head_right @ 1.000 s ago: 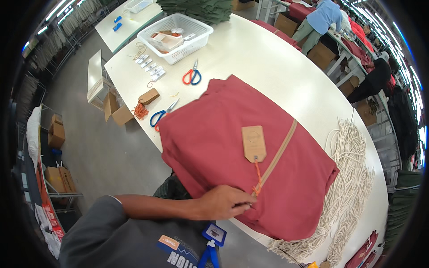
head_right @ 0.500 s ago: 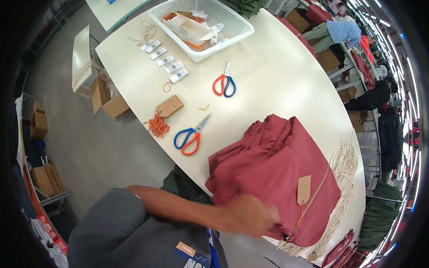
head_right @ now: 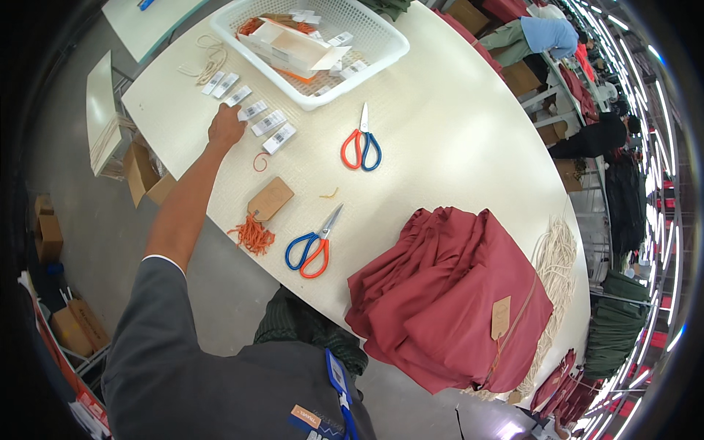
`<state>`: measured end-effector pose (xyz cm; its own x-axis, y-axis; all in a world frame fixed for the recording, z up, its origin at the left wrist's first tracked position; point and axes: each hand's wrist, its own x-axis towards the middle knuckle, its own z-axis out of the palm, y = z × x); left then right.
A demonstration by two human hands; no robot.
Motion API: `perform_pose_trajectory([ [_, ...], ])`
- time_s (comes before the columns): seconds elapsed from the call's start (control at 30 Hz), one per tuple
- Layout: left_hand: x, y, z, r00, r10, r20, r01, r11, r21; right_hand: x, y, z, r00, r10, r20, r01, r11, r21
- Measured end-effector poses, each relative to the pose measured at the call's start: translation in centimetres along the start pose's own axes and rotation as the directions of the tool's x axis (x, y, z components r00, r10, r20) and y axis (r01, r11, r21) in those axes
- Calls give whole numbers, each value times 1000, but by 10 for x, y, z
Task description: The person ties a white drawstring on a folded maroon garment, trims the excess with scissors, and attaches a cardboard tag to the drawstring. The person then folds the garment and places it on the table.
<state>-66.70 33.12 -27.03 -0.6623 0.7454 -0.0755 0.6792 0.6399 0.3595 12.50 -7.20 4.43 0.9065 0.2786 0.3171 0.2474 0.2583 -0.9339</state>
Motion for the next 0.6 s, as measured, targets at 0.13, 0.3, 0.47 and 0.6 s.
perform_pose_trajectory([
  [0.13,5,-10,7,999,-32,15,32,999,-32,-32,-10,14,998,0,-59,3,999,54],
  [0.3,6,-22,9,1000,8,18,-6,996,-92,-28,-2,0,970,76,-233,-66,997,50],
  [0.47,3,-33,7,997,36,-69,-46,988,-147,-31,8,2,994,96,-45,-89,988,127],
  [0.6,-16,-43,-18,986,48,160,83,691,-718,-35,11,10,997,78,5,-78,988,132],
])
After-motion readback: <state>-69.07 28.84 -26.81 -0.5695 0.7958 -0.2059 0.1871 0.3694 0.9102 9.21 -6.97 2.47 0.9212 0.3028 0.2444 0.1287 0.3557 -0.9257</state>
